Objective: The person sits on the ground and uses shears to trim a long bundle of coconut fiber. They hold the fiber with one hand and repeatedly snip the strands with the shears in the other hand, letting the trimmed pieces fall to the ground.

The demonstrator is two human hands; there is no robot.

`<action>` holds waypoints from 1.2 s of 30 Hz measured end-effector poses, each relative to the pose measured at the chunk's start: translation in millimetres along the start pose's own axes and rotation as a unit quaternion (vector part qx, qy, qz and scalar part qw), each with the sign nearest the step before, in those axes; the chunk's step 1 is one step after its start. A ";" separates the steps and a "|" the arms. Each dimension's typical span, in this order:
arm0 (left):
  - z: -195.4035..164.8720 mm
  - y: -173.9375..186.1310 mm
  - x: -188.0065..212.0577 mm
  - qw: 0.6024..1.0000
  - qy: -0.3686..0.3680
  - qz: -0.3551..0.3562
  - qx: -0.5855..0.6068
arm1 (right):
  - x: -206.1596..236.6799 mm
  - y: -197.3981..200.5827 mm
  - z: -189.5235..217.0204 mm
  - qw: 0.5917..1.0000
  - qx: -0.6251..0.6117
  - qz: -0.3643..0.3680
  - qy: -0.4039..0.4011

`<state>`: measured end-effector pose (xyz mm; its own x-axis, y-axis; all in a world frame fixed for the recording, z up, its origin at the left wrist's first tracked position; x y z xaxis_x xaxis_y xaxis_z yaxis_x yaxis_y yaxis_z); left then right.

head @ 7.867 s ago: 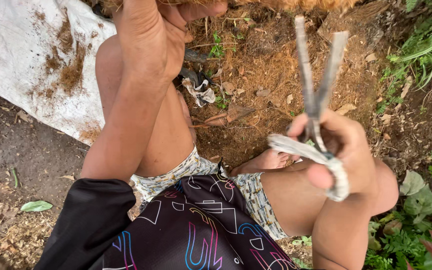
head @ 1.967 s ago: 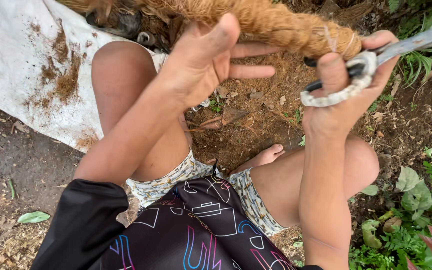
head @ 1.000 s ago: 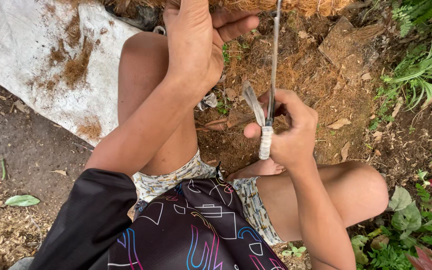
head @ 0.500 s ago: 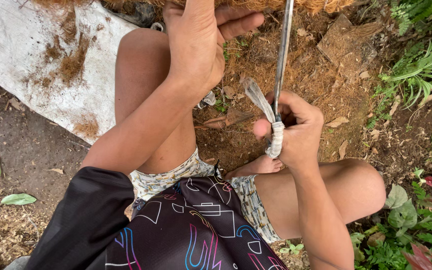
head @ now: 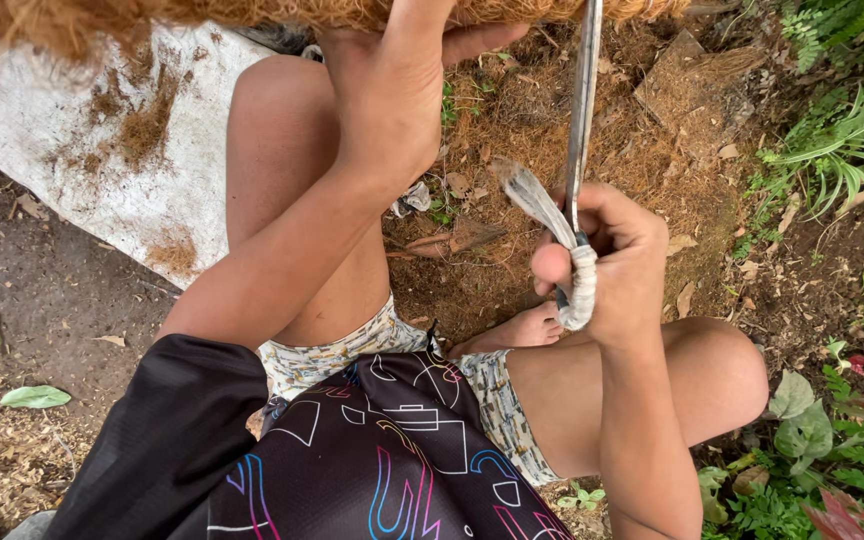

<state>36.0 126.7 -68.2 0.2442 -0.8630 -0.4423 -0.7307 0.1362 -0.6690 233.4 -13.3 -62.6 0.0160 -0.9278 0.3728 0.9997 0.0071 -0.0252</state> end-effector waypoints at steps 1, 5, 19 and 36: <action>-0.2 1.3 0.5 1.000 -0.001 0.004 -0.010 | 0.4 -0.1 2.6 1.000 -0.004 0.011 0.017; -2.5 3.9 3.8 0.999 0.003 0.008 -0.047 | 3.0 -0.7 8.0 0.997 -0.004 0.039 0.066; -12.7 22.5 -6.8 0.967 -0.118 0.021 -0.225 | 5.0 -0.4 7.4 0.995 -0.031 0.080 0.045; -13.6 24.0 -1.4 0.974 -0.011 0.006 -0.227 | 4.9 0.7 4.7 0.995 -0.032 0.071 0.061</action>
<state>9.5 124.5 -75.5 0.2449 -0.8509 -0.4647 -0.9389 -0.0886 -0.3326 234.2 -16.1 -56.4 0.1515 -0.9573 0.2462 0.9840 0.1223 -0.1299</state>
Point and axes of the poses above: each hand's wrist, its own x-axis away from the middle knuckle, its own y-axis out of the back of the hand, z = x × y, the point moved 6 cm from there along -x, towards the middle knuckle, and after that the axes turned 13 degrees about -y, right-handed, at the moved point
